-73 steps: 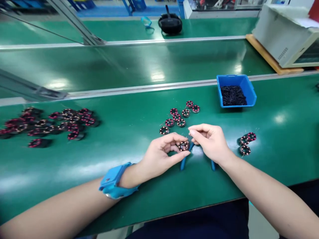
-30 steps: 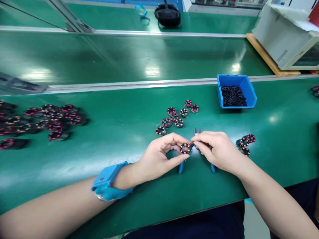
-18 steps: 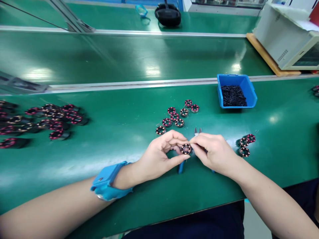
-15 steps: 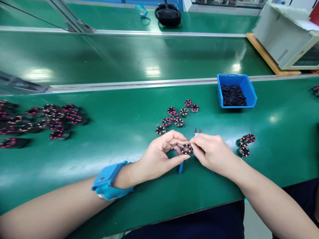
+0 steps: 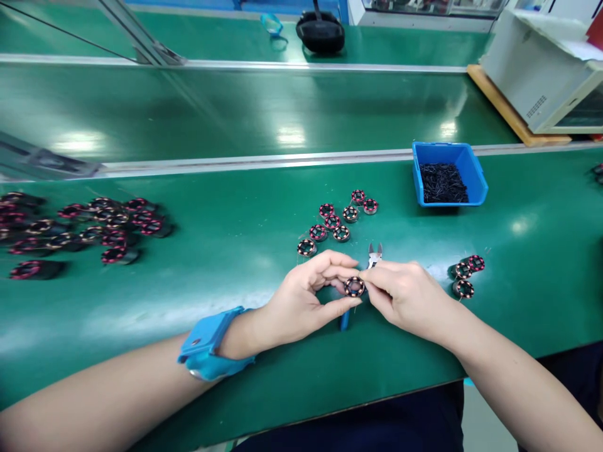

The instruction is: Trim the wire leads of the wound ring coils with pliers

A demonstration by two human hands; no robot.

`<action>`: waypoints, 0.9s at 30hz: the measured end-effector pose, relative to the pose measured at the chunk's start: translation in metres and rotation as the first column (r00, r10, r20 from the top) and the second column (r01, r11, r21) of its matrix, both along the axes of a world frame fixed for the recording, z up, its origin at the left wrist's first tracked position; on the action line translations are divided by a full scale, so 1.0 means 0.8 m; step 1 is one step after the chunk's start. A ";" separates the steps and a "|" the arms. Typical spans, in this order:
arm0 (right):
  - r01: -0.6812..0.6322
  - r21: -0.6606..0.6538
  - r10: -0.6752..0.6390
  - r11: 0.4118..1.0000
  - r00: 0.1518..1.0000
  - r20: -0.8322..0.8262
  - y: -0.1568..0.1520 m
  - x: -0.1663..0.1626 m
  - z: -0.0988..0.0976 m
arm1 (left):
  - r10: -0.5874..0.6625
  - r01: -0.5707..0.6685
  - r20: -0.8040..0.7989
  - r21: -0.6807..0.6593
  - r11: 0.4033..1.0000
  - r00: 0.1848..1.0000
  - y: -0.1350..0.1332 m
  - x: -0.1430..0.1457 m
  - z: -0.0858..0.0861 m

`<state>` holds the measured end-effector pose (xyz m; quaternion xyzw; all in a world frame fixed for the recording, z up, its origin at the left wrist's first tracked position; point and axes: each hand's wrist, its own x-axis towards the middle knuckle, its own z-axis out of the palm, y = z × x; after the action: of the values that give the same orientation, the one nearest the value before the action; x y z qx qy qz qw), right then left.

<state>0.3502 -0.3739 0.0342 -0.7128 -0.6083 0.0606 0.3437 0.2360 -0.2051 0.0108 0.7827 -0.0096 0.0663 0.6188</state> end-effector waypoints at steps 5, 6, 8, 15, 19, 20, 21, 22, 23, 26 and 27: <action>-0.015 -0.133 0.006 0.991 0.997 -0.072 -0.001 -0.004 0.004 | 0.037 -0.039 0.043 0.046 0.998 0.998 -0.003 -0.003 -0.002; -0.018 -0.138 0.000 0.990 0.991 -0.132 -0.001 -0.004 0.006 | 0.054 -0.059 0.069 0.074 0.996 0.996 -0.002 -0.002 -0.002; 0.059 -0.101 -0.086 0.993 0.954 -0.288 -0.002 0.001 0.010 | 0.090 -0.117 0.138 0.198 0.973 0.986 0.001 0.001 0.000; 0.683 0.221 -0.405 0.696 0.628 -0.664 -0.025 0.058 0.040 | 0.096 -0.192 0.168 0.809 0.555 0.981 0.028 0.007 0.017; 0.764 0.248 -0.371 0.596 0.536 -0.758 -0.039 0.084 0.047 | 0.073 -0.247 0.243 0.837 0.488 0.967 0.017 0.014 0.038; 0.773 0.237 -0.365 0.588 0.515 -0.776 -0.040 0.087 0.047 | 0.039 -0.248 0.269 0.811 0.530 0.962 0.007 0.020 0.044; 0.780 0.224 -0.354 0.585 0.494 -0.794 -0.039 0.090 0.047 | -0.009 -0.218 0.275 0.783 0.582 0.962 -0.006 0.028 0.049; 0.783 0.215 -0.337 0.584 0.474 -0.813 -0.038 0.092 0.046 | -0.068 -0.161 0.261 0.760 0.629 0.963 -0.022 0.038 0.054; 0.785 0.208 -0.318 0.583 0.456 -0.831 -0.035 0.094 0.044 | -0.135 -0.089 0.232 0.749 0.657 0.963 -0.039 0.050 0.056; 0.784 0.197 -0.271 0.589 0.421 -0.866 -0.030 0.102 0.037 | -0.346 0.093 0.142 0.808 0.581 0.928 -0.092 0.092 0.056; 0.784 0.194 -0.267 0.589 0.416 -0.869 -0.030 0.105 0.033 | -0.426 0.124 0.136 0.840 0.528 0.894 -0.107 0.104 0.054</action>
<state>0.4342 -0.3977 0.0609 -0.6325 -0.1110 0.0488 0.7650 0.3195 -0.2910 0.0543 0.9432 -0.2659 0.0825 0.1813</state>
